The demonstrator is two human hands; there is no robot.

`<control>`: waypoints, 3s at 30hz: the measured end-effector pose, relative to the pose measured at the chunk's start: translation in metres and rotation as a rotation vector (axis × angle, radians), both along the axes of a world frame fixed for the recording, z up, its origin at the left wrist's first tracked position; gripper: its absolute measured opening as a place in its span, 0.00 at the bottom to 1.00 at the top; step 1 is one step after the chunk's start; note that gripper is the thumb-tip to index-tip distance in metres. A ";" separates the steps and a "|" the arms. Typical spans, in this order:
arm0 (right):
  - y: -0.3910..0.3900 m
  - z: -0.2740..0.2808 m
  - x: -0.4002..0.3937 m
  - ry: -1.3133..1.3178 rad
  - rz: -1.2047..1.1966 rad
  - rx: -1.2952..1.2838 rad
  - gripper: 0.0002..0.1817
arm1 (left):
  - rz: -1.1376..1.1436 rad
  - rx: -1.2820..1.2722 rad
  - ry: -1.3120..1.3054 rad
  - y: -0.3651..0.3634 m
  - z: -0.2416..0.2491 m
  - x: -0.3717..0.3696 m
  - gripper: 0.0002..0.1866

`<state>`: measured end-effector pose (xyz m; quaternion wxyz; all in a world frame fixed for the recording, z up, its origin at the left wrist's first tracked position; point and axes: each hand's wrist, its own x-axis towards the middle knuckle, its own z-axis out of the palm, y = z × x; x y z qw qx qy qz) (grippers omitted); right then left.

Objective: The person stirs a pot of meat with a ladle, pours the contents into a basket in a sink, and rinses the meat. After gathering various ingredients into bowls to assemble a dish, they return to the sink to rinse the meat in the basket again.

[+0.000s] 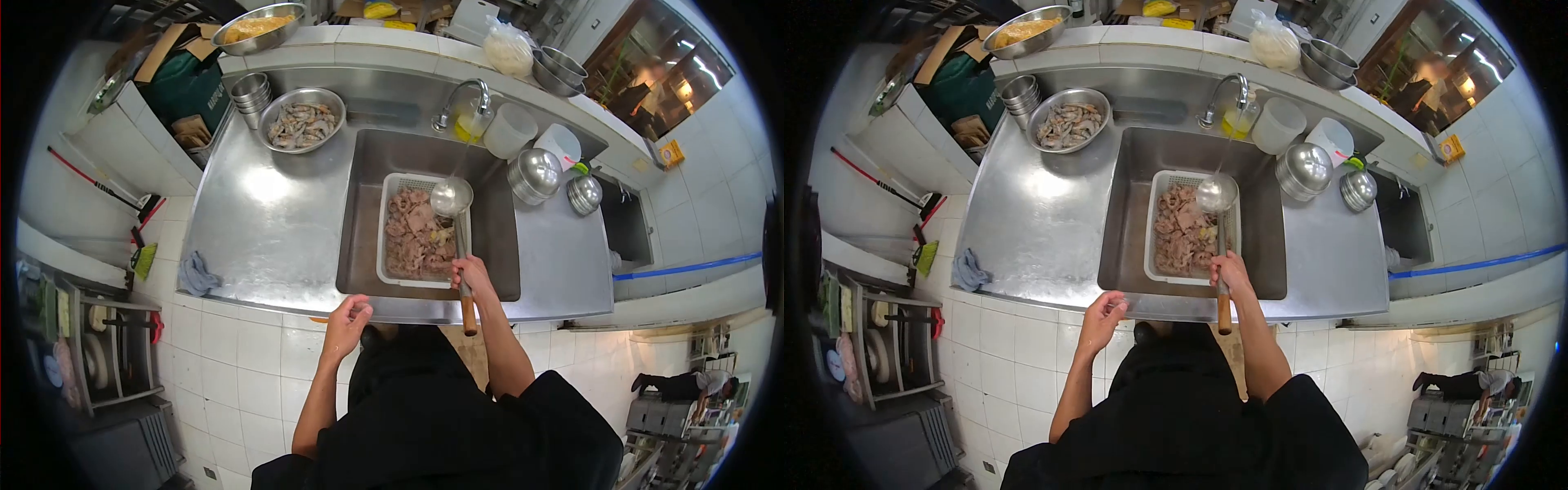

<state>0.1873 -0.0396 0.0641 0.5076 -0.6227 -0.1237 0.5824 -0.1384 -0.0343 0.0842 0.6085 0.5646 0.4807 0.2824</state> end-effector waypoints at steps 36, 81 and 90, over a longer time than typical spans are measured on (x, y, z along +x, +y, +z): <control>0.036 -0.006 0.115 0.433 0.098 0.029 0.12 | -0.301 0.259 -0.035 0.211 0.002 0.272 0.10; -0.080 0.054 -0.167 -0.528 -0.076 0.373 0.05 | 0.030 0.145 0.773 -0.234 -0.068 -0.163 0.18; -0.030 -0.057 -0.452 -0.123 0.386 0.522 0.11 | 0.761 -0.245 0.462 -0.411 -0.207 -0.364 0.17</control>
